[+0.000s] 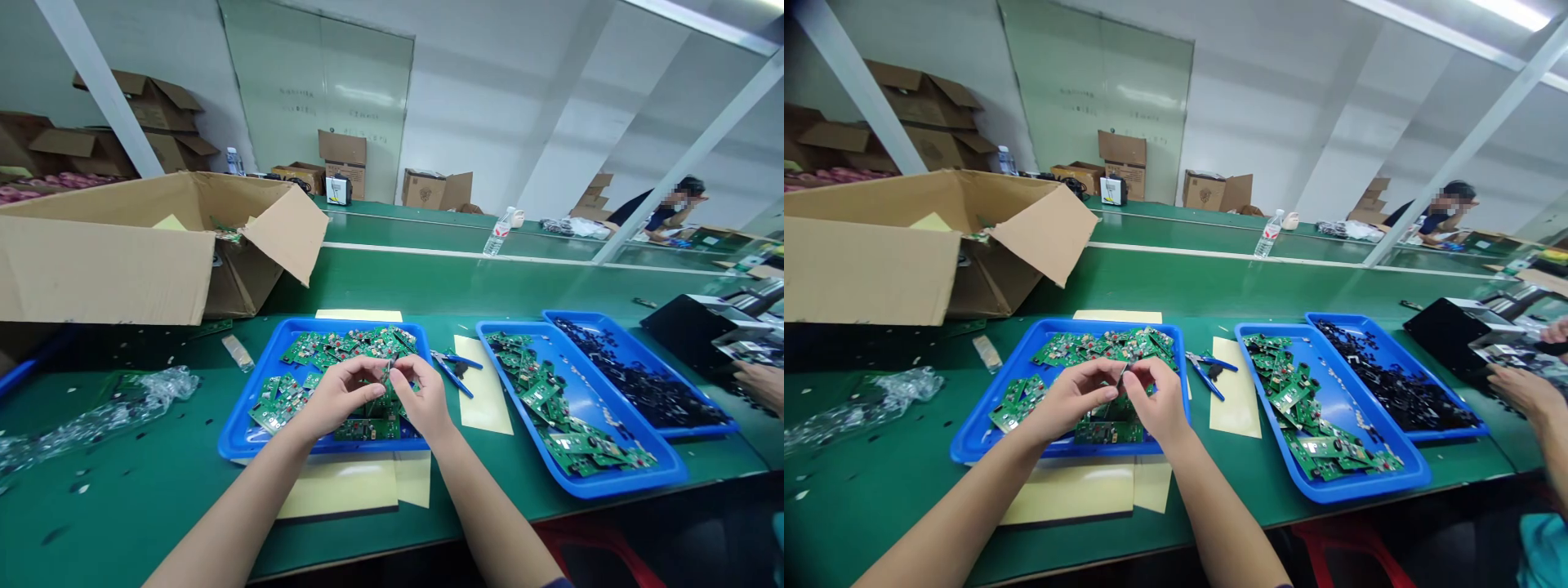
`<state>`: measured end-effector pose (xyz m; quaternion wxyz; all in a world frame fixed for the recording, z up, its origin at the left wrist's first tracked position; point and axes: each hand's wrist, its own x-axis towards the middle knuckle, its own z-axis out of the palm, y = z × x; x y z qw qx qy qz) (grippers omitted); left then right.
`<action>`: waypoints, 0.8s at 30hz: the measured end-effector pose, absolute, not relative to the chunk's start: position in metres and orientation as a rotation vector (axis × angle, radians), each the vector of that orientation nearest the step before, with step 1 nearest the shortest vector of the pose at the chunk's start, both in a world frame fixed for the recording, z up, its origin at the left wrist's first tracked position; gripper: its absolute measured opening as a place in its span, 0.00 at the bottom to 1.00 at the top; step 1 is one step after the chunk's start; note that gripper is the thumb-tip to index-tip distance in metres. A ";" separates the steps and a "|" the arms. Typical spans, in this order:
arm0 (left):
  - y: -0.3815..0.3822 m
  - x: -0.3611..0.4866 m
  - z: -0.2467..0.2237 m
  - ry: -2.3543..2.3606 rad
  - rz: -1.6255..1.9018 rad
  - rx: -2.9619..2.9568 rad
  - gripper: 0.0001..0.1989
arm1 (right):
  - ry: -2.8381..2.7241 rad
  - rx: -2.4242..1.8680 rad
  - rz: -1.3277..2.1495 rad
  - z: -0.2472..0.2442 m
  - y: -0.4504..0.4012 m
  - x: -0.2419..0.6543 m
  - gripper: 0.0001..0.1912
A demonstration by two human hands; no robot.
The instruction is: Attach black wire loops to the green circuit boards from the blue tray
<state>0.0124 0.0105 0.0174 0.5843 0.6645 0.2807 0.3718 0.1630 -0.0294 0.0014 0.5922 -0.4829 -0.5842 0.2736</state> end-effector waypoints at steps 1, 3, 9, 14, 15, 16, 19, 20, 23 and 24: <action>0.012 0.011 0.017 0.666 0.883 1.613 0.14 | -1.315 -1.106 0.711 0.002 -0.028 0.164 0.10; 0.013 0.010 0.015 0.677 0.895 1.746 0.14 | -1.210 -1.098 0.849 0.003 -0.025 0.167 0.13; 0.016 0.009 0.015 0.679 0.904 1.990 0.13 | -1.151 -1.120 0.953 0.002 -0.020 0.174 0.13; 0.018 0.008 0.012 0.753 0.899 2.006 0.13 | -1.303 -1.107 0.775 0.002 -0.024 0.175 0.10; 0.019 0.007 0.011 0.770 0.904 2.000 0.13 | -1.345 -1.094 0.731 0.002 -0.024 0.175 0.10; 0.019 0.007 0.010 0.792 0.922 1.997 0.13 | -1.384 -1.076 0.709 0.002 -0.025 0.176 0.08; 0.021 0.006 0.010 0.854 1.045 2.036 0.14 | -1.430 -1.019 0.816 0.002 -0.024 0.177 0.05; 0.021 0.005 0.011 0.861 1.095 2.073 0.13 | -1.401 -1.019 0.887 0.001 -0.024 0.178 0.06; 0.021 0.003 0.013 0.809 1.216 2.240 0.12 | -1.225 -1.063 1.098 -0.001 -0.021 0.176 0.07; 0.020 0.003 0.013 0.781 1.239 2.304 0.12 | -1.166 -1.067 1.171 -0.002 -0.020 0.174 0.09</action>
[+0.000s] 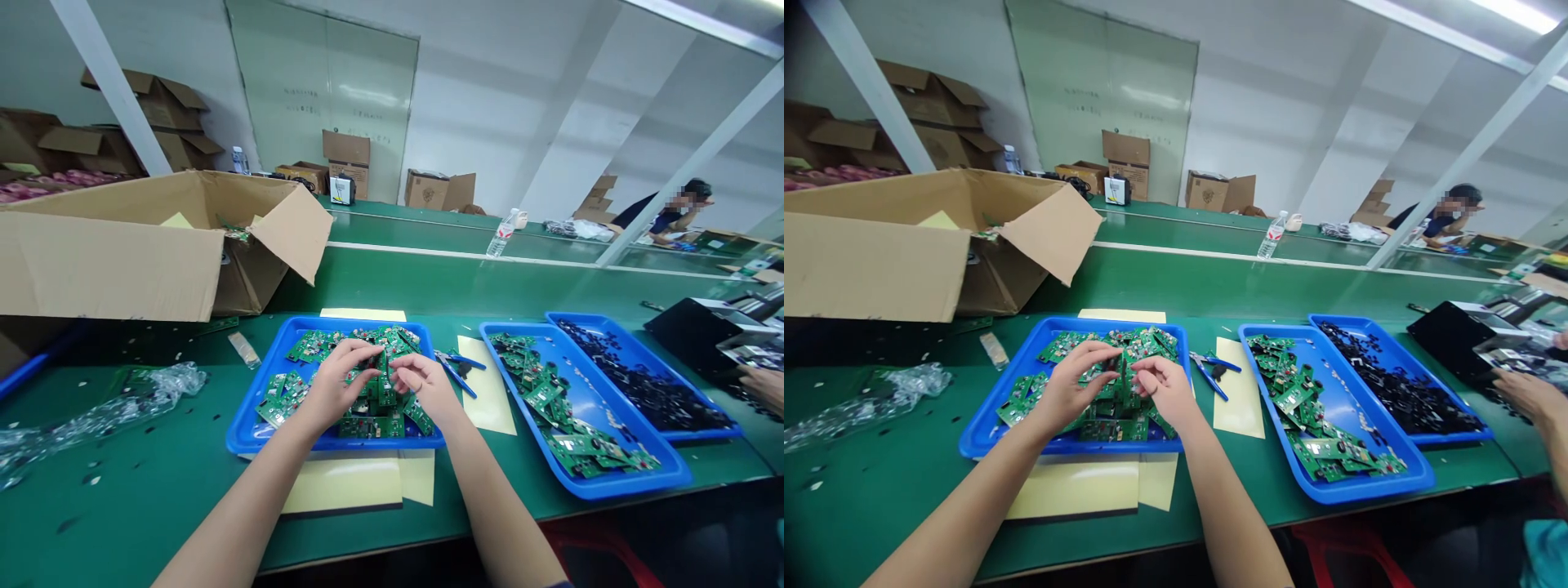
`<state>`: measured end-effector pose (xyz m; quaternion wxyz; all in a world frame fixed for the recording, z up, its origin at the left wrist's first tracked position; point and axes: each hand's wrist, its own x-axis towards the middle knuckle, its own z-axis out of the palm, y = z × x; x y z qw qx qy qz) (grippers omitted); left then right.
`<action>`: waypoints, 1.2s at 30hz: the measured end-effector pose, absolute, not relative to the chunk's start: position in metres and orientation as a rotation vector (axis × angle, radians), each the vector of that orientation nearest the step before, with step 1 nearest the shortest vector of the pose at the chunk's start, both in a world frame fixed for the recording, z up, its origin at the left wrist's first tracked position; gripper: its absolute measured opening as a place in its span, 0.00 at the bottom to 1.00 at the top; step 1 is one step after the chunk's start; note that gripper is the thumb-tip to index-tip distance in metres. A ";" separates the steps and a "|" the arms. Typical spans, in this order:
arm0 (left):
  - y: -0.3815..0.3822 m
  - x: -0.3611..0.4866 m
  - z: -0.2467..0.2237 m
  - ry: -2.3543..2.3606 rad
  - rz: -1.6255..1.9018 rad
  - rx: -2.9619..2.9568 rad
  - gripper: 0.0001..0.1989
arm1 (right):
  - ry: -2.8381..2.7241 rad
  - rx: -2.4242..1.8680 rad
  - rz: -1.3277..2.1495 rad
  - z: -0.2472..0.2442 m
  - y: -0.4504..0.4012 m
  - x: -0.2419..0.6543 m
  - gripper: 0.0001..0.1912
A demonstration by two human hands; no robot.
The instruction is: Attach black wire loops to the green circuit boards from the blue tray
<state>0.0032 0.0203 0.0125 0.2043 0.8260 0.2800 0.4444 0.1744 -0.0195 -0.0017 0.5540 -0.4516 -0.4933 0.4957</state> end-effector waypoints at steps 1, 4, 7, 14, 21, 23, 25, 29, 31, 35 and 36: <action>0.020 0.003 0.012 0.753 1.257 2.365 0.13 | -1.119 -1.054 1.247 -0.002 -0.019 0.173 0.13; 0.020 0.003 0.009 0.695 1.286 2.525 0.14 | -1.033 -0.976 1.424 -0.003 -0.017 0.170 0.21; 0.022 0.003 0.005 0.668 1.328 2.636 0.16 | -1.012 -0.959 1.467 -0.001 -0.018 0.169 0.21; 0.023 0.001 0.003 0.683 1.351 2.730 0.16 | -1.032 -0.956 1.438 0.001 -0.019 0.170 0.17; 0.023 0.003 0.003 0.631 1.300 2.503 0.16 | -0.856 -0.704 1.760 -0.002 -0.020 0.169 0.13; 0.023 0.003 0.004 0.611 1.271 2.458 0.16 | -0.837 -0.656 1.820 -0.003 -0.019 0.169 0.12; 0.022 0.003 0.005 0.593 1.219 2.419 0.15 | -0.834 -0.629 1.842 -0.004 -0.019 0.170 0.11; 0.021 0.001 0.011 0.556 1.014 2.339 0.14 | -0.857 -0.613 1.856 -0.005 -0.019 0.171 0.11; 0.021 0.001 0.013 0.555 0.934 2.308 0.14 | -0.884 -0.634 1.829 -0.004 -0.019 0.171 0.10; 0.020 0.002 0.014 0.598 0.847 2.294 0.13 | -0.937 -0.753 1.677 -0.003 -0.019 0.169 0.10; 0.019 0.002 0.013 0.614 0.832 2.289 0.13 | -0.955 -0.793 1.630 -0.003 -0.019 0.168 0.10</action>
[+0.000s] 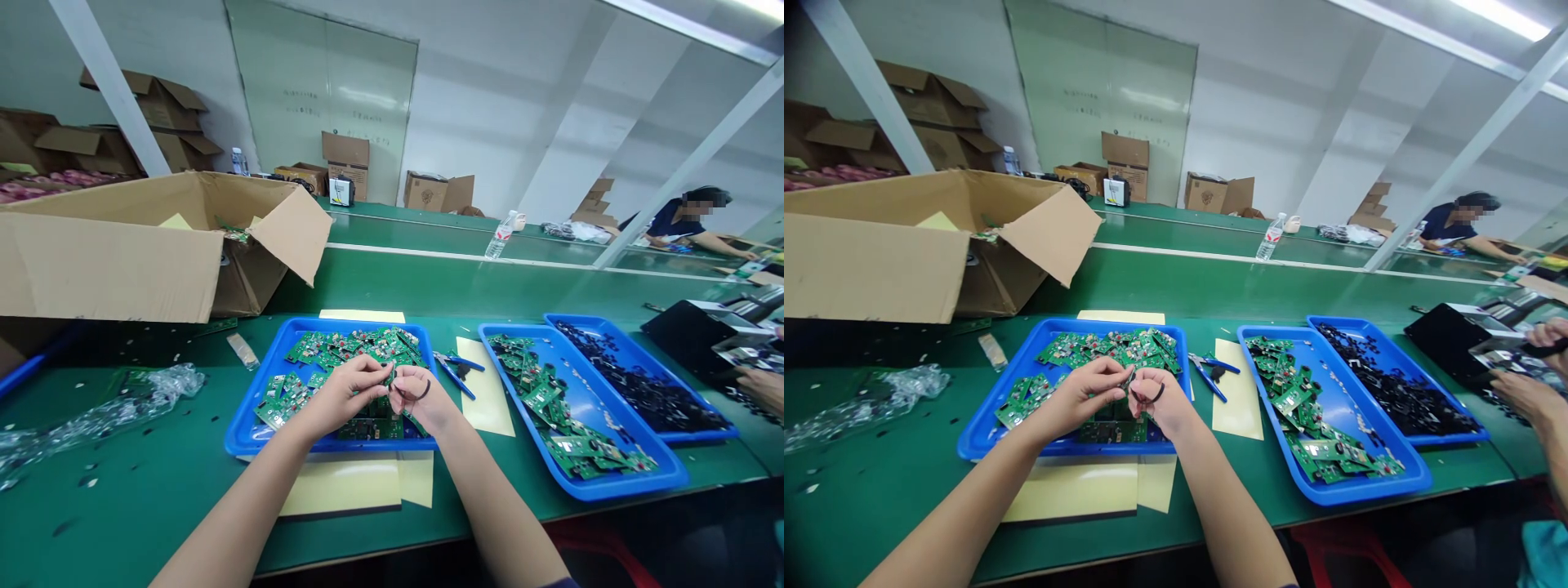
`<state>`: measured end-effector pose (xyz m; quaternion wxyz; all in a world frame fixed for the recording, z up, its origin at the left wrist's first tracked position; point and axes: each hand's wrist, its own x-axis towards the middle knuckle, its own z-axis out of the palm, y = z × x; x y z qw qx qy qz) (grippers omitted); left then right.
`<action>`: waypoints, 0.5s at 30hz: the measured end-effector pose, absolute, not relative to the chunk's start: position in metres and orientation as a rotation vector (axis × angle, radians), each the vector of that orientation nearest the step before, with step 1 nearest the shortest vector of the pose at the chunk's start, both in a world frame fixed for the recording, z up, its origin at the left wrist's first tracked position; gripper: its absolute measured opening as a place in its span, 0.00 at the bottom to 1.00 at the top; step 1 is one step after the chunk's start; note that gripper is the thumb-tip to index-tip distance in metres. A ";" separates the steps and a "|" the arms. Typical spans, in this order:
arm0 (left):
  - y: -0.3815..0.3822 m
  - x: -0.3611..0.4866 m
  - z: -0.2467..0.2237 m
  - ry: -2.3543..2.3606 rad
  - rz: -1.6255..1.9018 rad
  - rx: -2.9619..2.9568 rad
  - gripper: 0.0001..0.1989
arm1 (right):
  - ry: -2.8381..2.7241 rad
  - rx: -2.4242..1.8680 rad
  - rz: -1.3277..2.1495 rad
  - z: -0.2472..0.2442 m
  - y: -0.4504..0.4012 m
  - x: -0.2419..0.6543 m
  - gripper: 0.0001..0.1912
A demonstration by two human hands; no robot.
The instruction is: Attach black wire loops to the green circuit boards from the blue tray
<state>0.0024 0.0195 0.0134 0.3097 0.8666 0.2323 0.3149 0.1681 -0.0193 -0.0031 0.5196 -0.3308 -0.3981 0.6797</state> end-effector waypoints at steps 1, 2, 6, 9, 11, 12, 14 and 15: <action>0.019 0.003 0.013 0.631 0.822 2.276 0.13 | -0.976 -0.831 1.582 -0.003 -0.019 0.167 0.10; 0.018 0.005 0.013 0.650 0.817 2.253 0.13 | -1.004 -0.864 1.535 -0.003 -0.019 0.167 0.09; 0.016 0.008 0.015 0.716 0.827 2.057 0.13 | -1.150 -0.978 1.365 -0.005 -0.018 0.167 0.08; 0.014 0.009 0.018 0.749 0.848 1.812 0.15 | -1.131 -0.977 1.309 -0.004 -0.017 0.168 0.07; 0.014 0.009 0.018 0.777 0.847 1.592 0.15 | -0.997 -0.882 1.241 -0.002 -0.017 0.169 0.04; 0.014 0.009 0.017 0.779 0.832 1.489 0.16 | -0.940 -0.834 1.178 -0.001 -0.018 0.170 0.04; 0.012 0.011 0.017 0.748 0.773 1.355 0.18 | -0.932 -0.791 1.033 -0.001 -0.019 0.169 0.15; 0.011 0.012 0.017 0.723 0.739 1.324 0.19 | -0.986 -0.802 0.964 -0.001 -0.021 0.168 0.20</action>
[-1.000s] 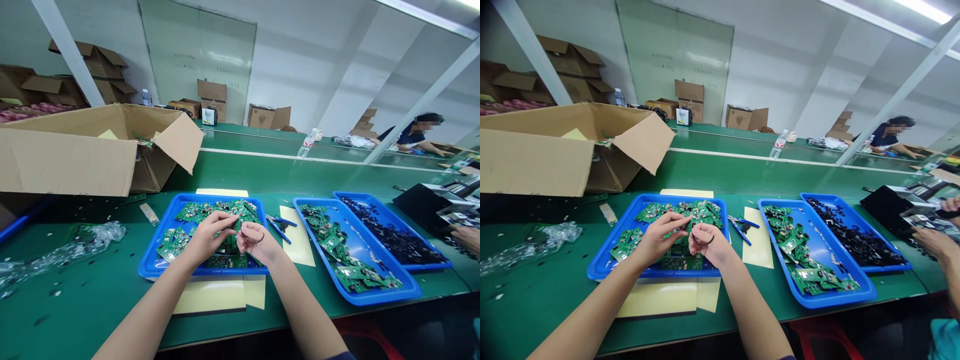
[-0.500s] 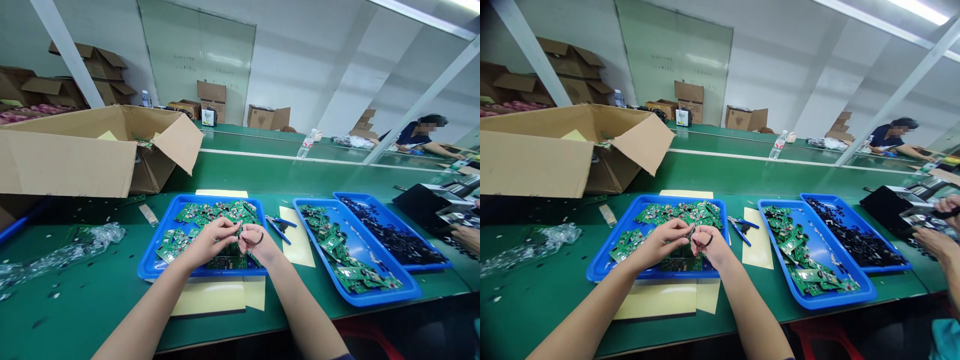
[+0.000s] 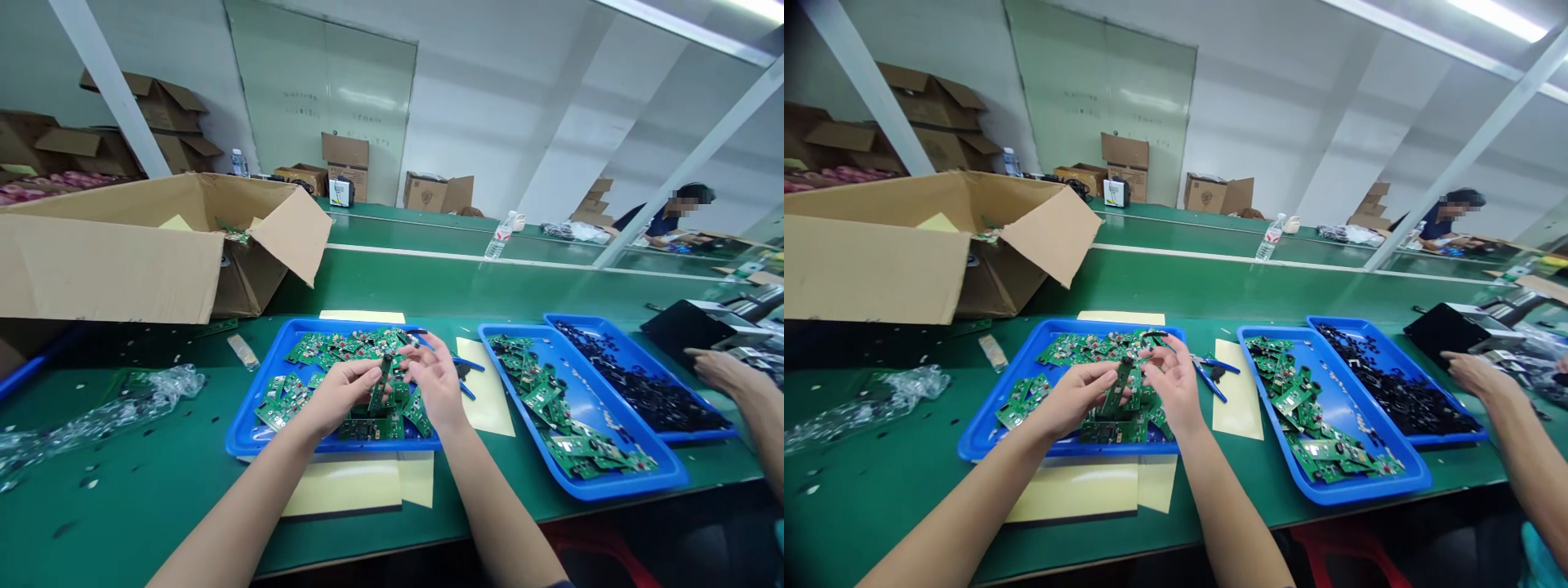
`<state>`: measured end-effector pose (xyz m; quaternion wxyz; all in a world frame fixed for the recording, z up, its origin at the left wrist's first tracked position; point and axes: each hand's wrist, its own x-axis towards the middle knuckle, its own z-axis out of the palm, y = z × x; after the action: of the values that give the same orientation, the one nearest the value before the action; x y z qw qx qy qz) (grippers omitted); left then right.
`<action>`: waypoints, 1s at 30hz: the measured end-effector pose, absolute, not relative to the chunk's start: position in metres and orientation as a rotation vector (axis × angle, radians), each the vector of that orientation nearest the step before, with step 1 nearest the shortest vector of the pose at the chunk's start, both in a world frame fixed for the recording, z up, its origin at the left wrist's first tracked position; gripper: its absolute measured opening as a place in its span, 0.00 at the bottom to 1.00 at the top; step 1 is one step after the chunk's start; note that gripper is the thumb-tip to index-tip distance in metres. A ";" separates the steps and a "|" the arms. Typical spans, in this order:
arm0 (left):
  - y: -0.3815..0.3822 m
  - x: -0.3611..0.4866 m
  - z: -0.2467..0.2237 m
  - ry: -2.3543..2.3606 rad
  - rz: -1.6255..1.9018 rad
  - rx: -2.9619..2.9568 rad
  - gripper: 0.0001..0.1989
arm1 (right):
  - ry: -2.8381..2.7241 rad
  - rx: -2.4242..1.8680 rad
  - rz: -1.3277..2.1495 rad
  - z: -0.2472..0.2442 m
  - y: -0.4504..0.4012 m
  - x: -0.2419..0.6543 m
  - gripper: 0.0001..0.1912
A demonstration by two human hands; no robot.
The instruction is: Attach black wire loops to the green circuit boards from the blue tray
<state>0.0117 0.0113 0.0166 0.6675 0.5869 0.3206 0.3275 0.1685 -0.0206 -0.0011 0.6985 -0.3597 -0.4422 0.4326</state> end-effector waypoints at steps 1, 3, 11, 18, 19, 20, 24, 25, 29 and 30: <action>0.010 0.013 0.017 0.697 0.708 1.305 0.19 | -1.058 -0.829 0.897 -0.002 -0.022 0.167 0.23; 0.007 0.015 0.019 0.671 0.676 1.261 0.20 | -1.180 -0.906 0.763 -0.005 -0.025 0.163 0.25; -0.001 0.022 0.019 0.664 0.660 0.933 0.18 | -1.261 -1.057 0.466 -0.011 -0.026 0.163 0.16; 0.001 0.023 0.017 0.662 0.685 0.831 0.14 | -1.320 -1.069 0.419 -0.014 -0.024 0.161 0.16; 0.002 0.023 0.016 0.654 0.680 0.805 0.13 | -1.317 -1.063 0.419 -0.015 -0.024 0.160 0.18; 0.002 0.023 0.016 0.648 0.672 0.774 0.12 | -1.314 -1.059 0.416 -0.015 -0.024 0.159 0.18; 0.003 0.025 0.014 0.672 0.651 0.641 0.08 | -1.296 -1.075 0.441 -0.015 -0.025 0.159 0.19; 0.003 0.025 0.015 0.684 0.654 0.617 0.08 | -1.294 -1.085 0.466 -0.015 -0.024 0.159 0.19; 0.003 0.026 0.016 0.700 0.638 0.567 0.09 | -1.292 -1.107 0.527 -0.016 -0.023 0.162 0.16; 0.002 0.026 0.016 0.694 0.625 0.560 0.08 | -1.296 -1.104 0.531 -0.017 -0.022 0.162 0.16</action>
<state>0.0258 0.0023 0.0160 0.8554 0.2664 0.3301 0.2971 0.1621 -0.0224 -0.0168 0.6280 -0.4819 -0.5654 0.2317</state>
